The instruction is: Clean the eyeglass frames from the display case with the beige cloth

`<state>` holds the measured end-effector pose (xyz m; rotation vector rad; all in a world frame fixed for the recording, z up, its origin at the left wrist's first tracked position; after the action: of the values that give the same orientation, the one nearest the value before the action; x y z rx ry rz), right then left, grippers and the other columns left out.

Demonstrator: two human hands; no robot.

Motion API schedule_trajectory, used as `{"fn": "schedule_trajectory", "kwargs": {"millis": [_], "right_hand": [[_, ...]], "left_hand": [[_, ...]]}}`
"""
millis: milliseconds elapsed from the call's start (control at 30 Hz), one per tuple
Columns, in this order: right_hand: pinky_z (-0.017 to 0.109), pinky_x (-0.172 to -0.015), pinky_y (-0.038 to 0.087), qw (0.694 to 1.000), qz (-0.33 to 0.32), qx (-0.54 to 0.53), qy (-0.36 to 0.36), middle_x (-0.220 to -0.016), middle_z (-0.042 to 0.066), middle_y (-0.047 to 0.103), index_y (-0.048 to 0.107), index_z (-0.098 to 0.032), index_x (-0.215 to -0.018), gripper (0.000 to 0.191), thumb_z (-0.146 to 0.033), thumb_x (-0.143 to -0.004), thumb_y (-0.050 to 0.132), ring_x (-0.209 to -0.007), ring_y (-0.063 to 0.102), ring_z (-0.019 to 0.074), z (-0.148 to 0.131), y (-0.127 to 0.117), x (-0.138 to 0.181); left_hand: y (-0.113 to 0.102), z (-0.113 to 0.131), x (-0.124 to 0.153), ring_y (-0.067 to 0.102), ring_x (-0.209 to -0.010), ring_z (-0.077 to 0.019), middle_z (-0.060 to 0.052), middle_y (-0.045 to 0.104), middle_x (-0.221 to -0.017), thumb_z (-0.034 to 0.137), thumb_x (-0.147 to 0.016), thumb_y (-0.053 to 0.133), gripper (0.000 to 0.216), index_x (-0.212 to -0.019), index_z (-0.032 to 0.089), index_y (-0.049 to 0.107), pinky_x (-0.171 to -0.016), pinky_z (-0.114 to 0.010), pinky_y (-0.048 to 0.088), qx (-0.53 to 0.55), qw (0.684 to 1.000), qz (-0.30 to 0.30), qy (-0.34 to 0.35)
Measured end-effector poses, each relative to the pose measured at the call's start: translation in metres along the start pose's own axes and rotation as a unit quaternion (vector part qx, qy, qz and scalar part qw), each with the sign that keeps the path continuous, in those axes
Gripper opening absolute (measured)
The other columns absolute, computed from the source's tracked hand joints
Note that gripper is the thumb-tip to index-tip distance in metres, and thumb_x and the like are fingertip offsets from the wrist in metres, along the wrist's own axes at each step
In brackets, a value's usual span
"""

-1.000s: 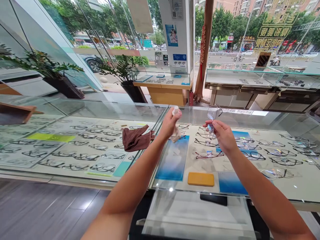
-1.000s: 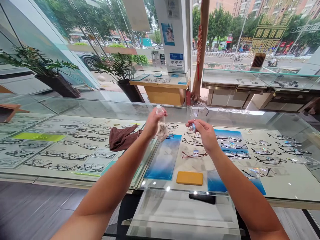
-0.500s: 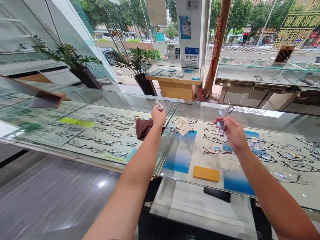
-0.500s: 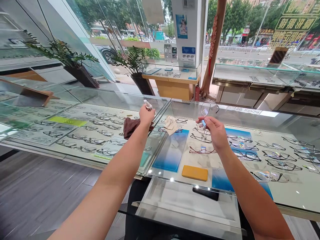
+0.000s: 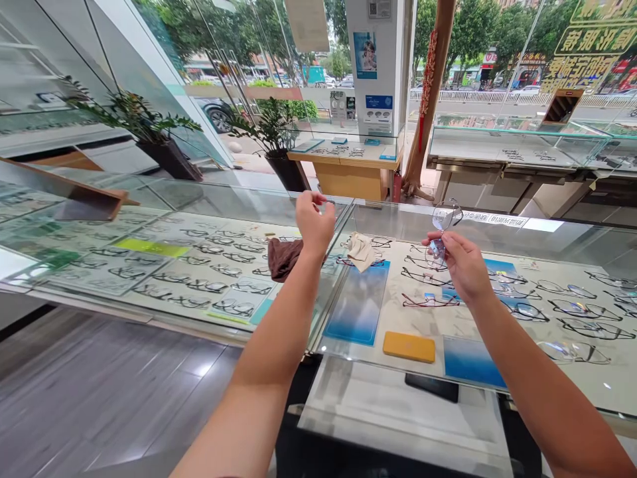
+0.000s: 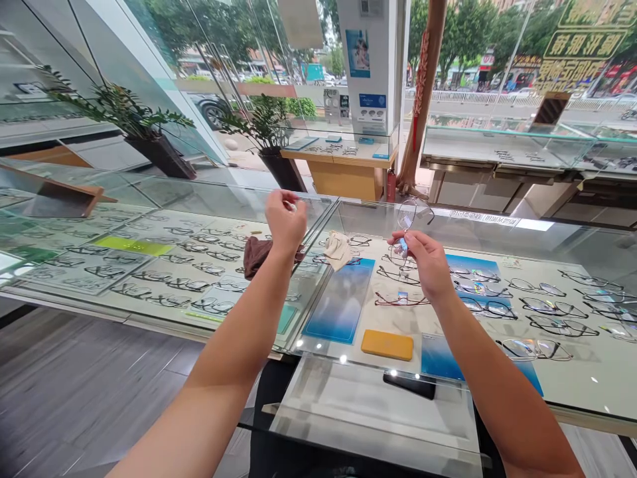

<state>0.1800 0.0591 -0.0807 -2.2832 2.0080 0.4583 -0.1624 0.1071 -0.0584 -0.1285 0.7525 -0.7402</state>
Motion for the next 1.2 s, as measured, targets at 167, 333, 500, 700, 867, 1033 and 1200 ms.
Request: {"fn": "schedule_trajectory", "kwargs": {"millis": [167, 333, 500, 700, 867, 1033, 1200], "right_hand": [[0.034, -0.074, 0.050, 1.000, 0.001, 0.005, 0.001, -0.091, 0.005, 0.079, 0.080, -0.025, -0.092, 0.030, -0.053, -0.088, 0.071, -0.082, 0.065, 0.0183, 0.000, -0.002, 0.001], [0.033, -0.076, 0.050, 1.000, -0.004, -0.010, 0.008, -0.090, 0.004, 0.079, 0.081, -0.026, -0.092, 0.027, -0.050, -0.089, 0.072, -0.082, 0.064, 0.0176, 0.001, 0.000, 0.003], [0.032, -0.073, 0.048, 1.000, -0.003, -0.027, 0.015, -0.088, 0.003, 0.079, 0.082, -0.027, -0.091, 0.025, -0.050, -0.087, 0.074, -0.078, 0.061, 0.0162, 0.000, 0.000, 0.004], [0.031, -0.075, 0.047, 0.999, 0.003, -0.030, 0.025, -0.086, 0.002, 0.079, 0.083, -0.028, -0.089, 0.026, -0.053, -0.083, 0.078, -0.079, 0.061, 0.0156, -0.001, 0.000, 0.003], [0.032, -0.076, 0.047, 0.999, 0.007, -0.028, 0.026, -0.086, 0.003, 0.079, 0.083, -0.028, -0.088, 0.028, -0.055, -0.081, 0.079, -0.078, 0.061, 0.0159, 0.001, 0.000, 0.003], [0.033, -0.077, 0.046, 0.999, 0.011, -0.029, 0.027, -0.089, 0.003, 0.080, 0.084, -0.028, -0.088, 0.030, -0.057, -0.080, 0.079, -0.079, 0.061, 0.0165, 0.003, -0.001, 0.002], [0.034, -0.079, 0.045, 0.999, 0.010, -0.034, 0.025, -0.089, 0.003, 0.081, 0.084, -0.028, -0.088, 0.031, -0.058, -0.079, 0.079, -0.080, 0.060, 0.0170, 0.005, -0.001, 0.001]], "left_hand": [[0.050, 0.037, 0.031, 0.053, -0.075, -0.0183, 0.000, 0.055, -0.080, 0.016, -0.068, 0.062, 0.016, -0.083, 0.021, 0.058, -0.071, -0.030, 0.042, 0.012, 0.926, -0.370, 0.075], [0.067, 0.026, 0.076, 0.062, -0.095, -0.0241, -0.003, 0.063, -0.103, 0.015, -0.058, 0.070, 0.035, -0.090, 0.023, 0.061, -0.077, -0.029, 0.047, -0.139, 0.794, -0.584, 0.093], [0.067, 0.021, 0.077, 0.063, -0.093, -0.0258, -0.005, 0.067, -0.103, 0.014, -0.059, 0.071, 0.033, -0.088, 0.022, 0.059, -0.073, -0.030, 0.043, -0.232, 0.784, -0.571, 0.077], [0.063, 0.025, 0.068, 0.059, -0.083, -0.0251, -0.006, 0.068, -0.088, 0.016, -0.067, 0.066, 0.012, -0.076, 0.021, 0.059, -0.068, -0.032, 0.034, -0.239, 0.815, -0.525, 0.058], [0.057, 0.027, 0.051, 0.054, -0.075, -0.0228, -0.005, 0.065, -0.080, 0.024, -0.078, 0.063, 0.008, -0.075, 0.022, 0.055, -0.068, -0.032, 0.032, -0.159, 0.879, -0.449, 0.018], [0.050, 0.020, 0.030, 0.048, -0.069, -0.0185, 0.000, 0.052, -0.072, 0.026, -0.086, 0.046, 0.010, -0.077, 0.023, 0.041, -0.066, -0.030, 0.035, 0.001, 0.941, -0.336, -0.044], [0.051, 0.027, 0.026, 0.049, -0.063, -0.0144, 0.002, 0.048, -0.074, 0.031, -0.080, 0.040, 0.009, -0.084, 0.024, 0.036, -0.062, -0.025, 0.043, 0.173, 0.935, -0.294, -0.098]]}}
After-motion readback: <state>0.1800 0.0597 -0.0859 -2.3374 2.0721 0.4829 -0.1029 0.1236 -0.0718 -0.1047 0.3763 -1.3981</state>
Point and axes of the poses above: each hand's wrist, its own x-axis away from the middle knuckle, its own y-axis out of the palm, z = x × y, the point moved 10 cm from there along -x, towards the middle knuckle
